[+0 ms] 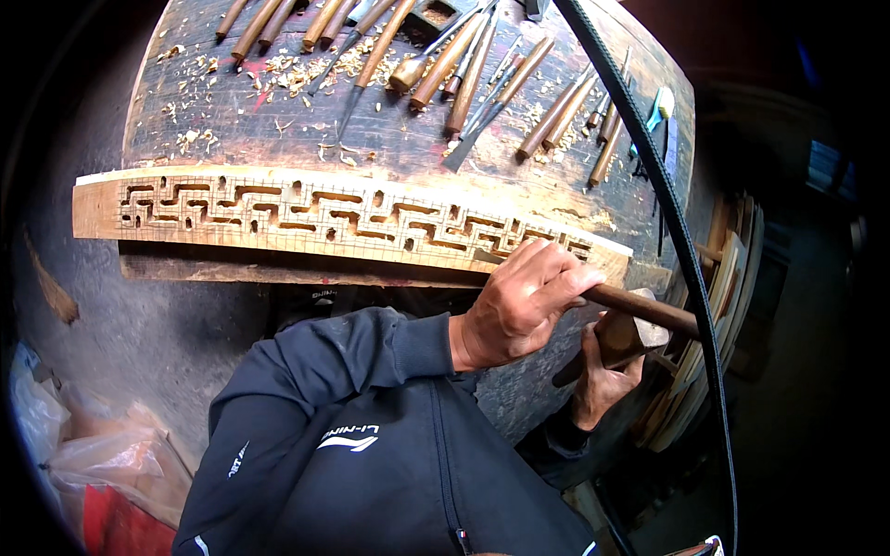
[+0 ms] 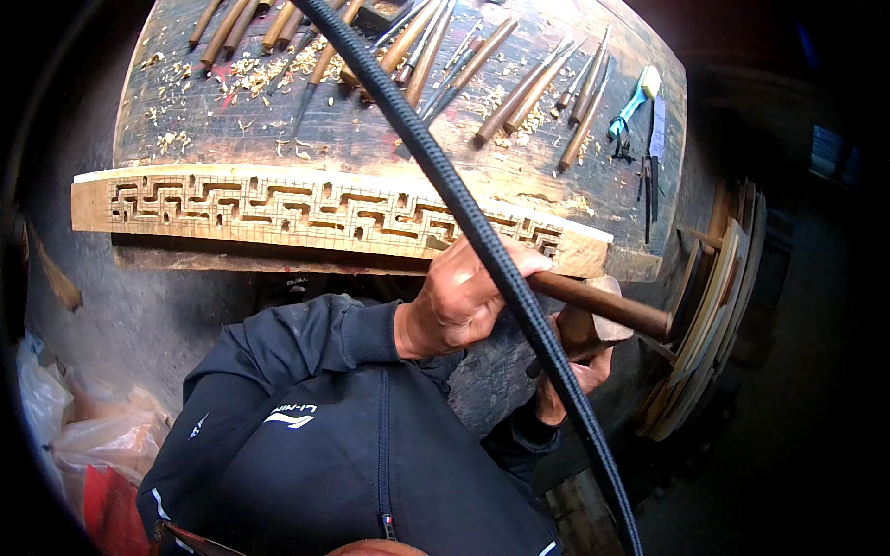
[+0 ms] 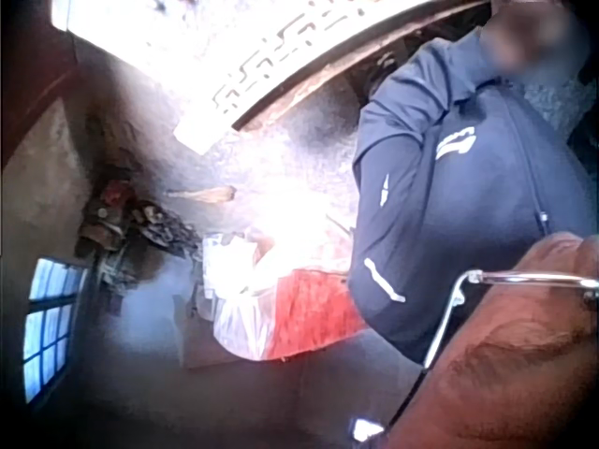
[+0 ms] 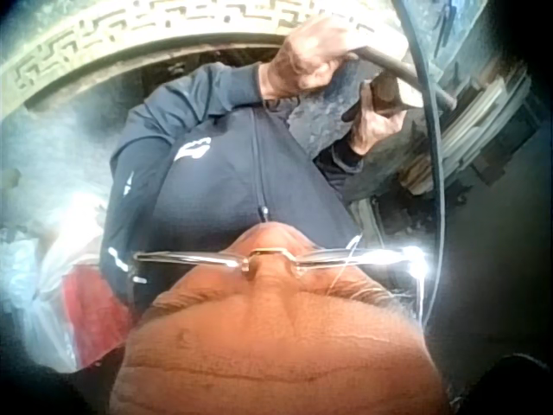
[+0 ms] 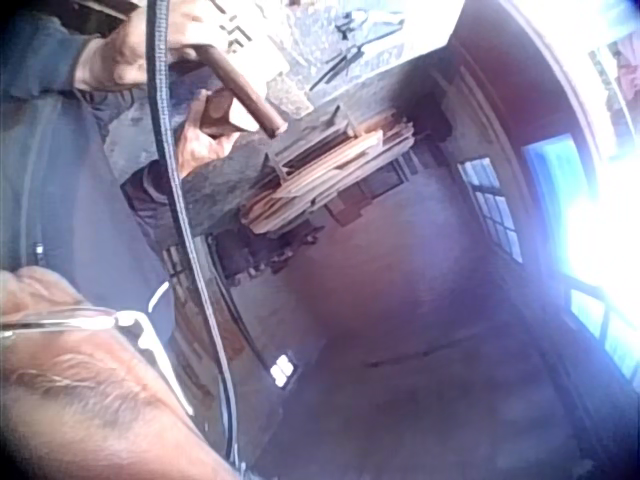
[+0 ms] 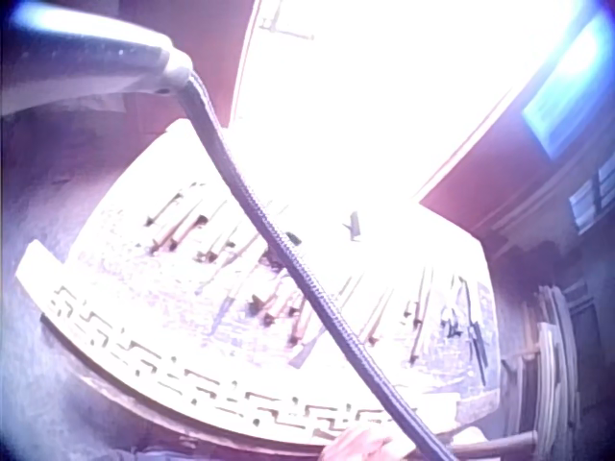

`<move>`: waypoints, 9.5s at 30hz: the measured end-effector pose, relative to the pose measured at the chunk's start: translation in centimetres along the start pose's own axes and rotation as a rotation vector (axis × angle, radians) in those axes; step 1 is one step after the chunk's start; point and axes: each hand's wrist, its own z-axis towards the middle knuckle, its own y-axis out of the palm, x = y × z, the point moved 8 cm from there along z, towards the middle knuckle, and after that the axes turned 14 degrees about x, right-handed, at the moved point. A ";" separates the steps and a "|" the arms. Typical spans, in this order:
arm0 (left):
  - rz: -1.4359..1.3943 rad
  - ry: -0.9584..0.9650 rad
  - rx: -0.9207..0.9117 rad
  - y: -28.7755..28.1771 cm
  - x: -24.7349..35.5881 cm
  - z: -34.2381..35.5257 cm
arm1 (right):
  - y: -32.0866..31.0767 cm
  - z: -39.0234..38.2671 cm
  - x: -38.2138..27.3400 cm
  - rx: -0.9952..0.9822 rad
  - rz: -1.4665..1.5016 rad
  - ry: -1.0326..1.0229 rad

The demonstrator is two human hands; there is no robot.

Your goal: The person carves a decorative geometric pattern into a wooden board using a chisel and a mallet. They strike the chisel repeatedly to remove small sections of wood and occasionally wipe shavings away by hand.

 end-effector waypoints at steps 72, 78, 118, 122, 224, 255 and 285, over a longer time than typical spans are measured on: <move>-0.087 0.022 0.015 -2.4 -0.2 -0.7 | -1.3 3.3 -21.7 -0.051 0.176 -0.966; -0.073 0.127 -0.047 -1.6 -1.0 -1.8 | -0.4 3.3 -18.1 0.135 -0.360 -1.173; 0.029 -0.320 -0.123 -9.2 -5.1 0.9 | 2.1 -0.4 -1.2 -0.003 0.430 0.159; 0.024 -0.359 -0.149 -9.1 -5.4 0.9 | 2.7 -0.2 -1.8 -0.028 0.421 0.114; 0.444 0.045 -0.202 -6.7 -2.6 1.4 | 6.1 5.7 -17.4 -0.057 0.164 -0.924; 0.409 0.115 -0.217 -7.1 -3.6 0.8 | 6.1 7.6 -18.9 0.045 0.162 -0.989; 0.340 0.175 -0.231 -9.8 -4.9 -1.4 | 6.4 6.7 -16.6 -0.072 0.143 -0.845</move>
